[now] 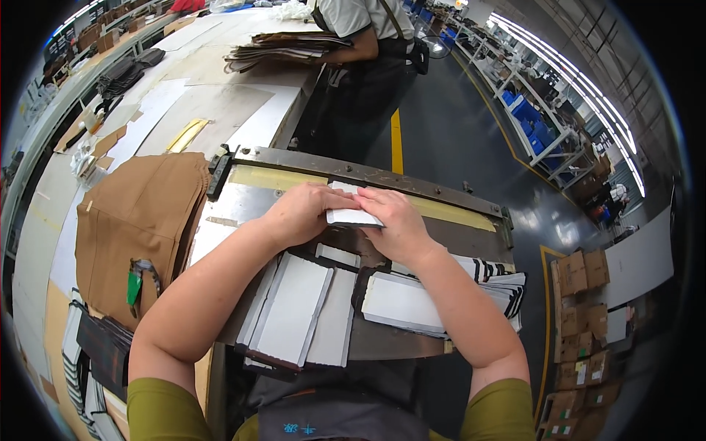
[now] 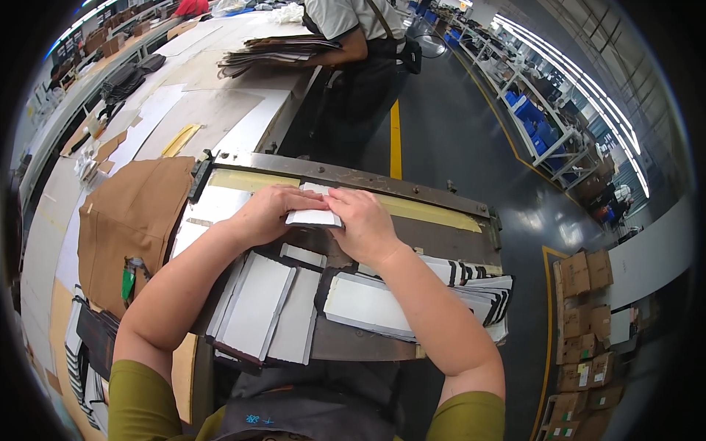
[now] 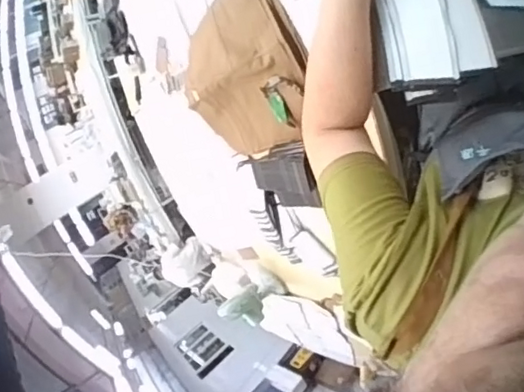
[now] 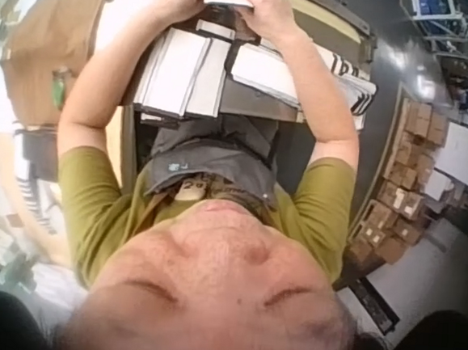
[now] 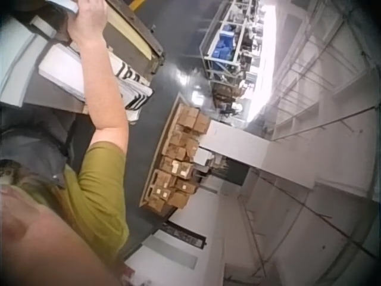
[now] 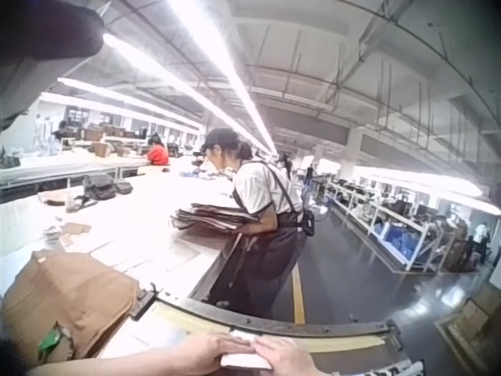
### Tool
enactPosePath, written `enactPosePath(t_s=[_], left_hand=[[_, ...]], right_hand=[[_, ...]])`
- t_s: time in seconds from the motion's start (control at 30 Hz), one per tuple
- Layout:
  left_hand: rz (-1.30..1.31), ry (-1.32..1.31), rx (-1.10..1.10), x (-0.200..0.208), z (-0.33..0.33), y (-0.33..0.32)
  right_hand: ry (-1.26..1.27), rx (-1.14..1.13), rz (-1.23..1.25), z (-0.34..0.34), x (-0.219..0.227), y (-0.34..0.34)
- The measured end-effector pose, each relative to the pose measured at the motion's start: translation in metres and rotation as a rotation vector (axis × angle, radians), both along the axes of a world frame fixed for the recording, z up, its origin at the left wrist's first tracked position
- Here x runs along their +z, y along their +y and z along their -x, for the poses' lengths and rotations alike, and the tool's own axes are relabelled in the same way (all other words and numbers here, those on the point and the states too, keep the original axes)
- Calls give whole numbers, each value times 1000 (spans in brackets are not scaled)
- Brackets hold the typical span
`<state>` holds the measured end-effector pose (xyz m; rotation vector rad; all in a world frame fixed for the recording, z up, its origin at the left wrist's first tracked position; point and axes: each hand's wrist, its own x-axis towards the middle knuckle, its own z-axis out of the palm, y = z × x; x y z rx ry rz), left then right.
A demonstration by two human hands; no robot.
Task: Folding and aligning white linings into dark leather components using a metal guide.
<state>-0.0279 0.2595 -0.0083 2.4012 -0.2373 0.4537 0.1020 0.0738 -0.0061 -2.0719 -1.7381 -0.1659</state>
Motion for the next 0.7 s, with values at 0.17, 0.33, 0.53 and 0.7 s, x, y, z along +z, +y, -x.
enactPosePath(t_s=[0.17, 0.33, 0.53, 0.7], left_hand=[[-76, -25, 106, -1, 5, 0], [-210, 58, 208, 1, 8, -10], [-299, -36, 276, -8, 1, -8], [-430, -65, 302, -4, 2, -11]], right_hand=[[-128, -22, -85, 3, -4, 3], [-124, 5, -82, -2, -4, 3], [-183, -11, -113, -5, -5, 7], [-48, 45, -91, 0, -2, 2]])
